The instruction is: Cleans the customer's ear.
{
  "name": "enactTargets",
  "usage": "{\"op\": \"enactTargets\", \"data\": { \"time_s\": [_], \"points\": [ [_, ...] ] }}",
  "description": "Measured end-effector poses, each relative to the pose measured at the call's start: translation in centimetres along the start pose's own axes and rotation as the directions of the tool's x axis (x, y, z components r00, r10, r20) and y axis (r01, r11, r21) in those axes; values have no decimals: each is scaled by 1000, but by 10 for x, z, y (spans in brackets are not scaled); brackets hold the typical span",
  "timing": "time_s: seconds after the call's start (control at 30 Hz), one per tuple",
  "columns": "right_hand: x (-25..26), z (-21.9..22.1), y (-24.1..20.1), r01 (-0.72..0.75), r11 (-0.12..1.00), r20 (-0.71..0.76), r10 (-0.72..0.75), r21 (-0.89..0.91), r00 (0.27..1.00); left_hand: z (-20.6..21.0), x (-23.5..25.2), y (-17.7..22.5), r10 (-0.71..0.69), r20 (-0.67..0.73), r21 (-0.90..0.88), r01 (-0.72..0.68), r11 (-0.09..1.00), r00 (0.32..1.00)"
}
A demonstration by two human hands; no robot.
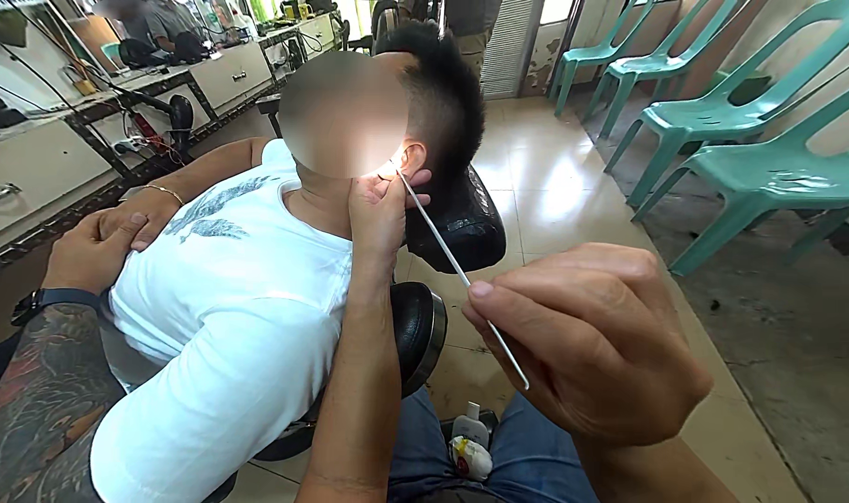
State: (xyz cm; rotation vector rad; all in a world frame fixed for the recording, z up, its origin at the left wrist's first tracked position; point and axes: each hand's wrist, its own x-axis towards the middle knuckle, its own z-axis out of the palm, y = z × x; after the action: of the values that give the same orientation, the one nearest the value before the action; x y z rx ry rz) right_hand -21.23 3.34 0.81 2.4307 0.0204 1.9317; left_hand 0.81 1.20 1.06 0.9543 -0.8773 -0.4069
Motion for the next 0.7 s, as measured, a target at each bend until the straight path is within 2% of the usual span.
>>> {"op": "enactTargets", "data": {
  "time_s": [0.7],
  "points": [
    [6,1,7,-25,999,-45,27,25,999,2,-3,1,-5,-7,39,5,999,1000]
  ]
}}
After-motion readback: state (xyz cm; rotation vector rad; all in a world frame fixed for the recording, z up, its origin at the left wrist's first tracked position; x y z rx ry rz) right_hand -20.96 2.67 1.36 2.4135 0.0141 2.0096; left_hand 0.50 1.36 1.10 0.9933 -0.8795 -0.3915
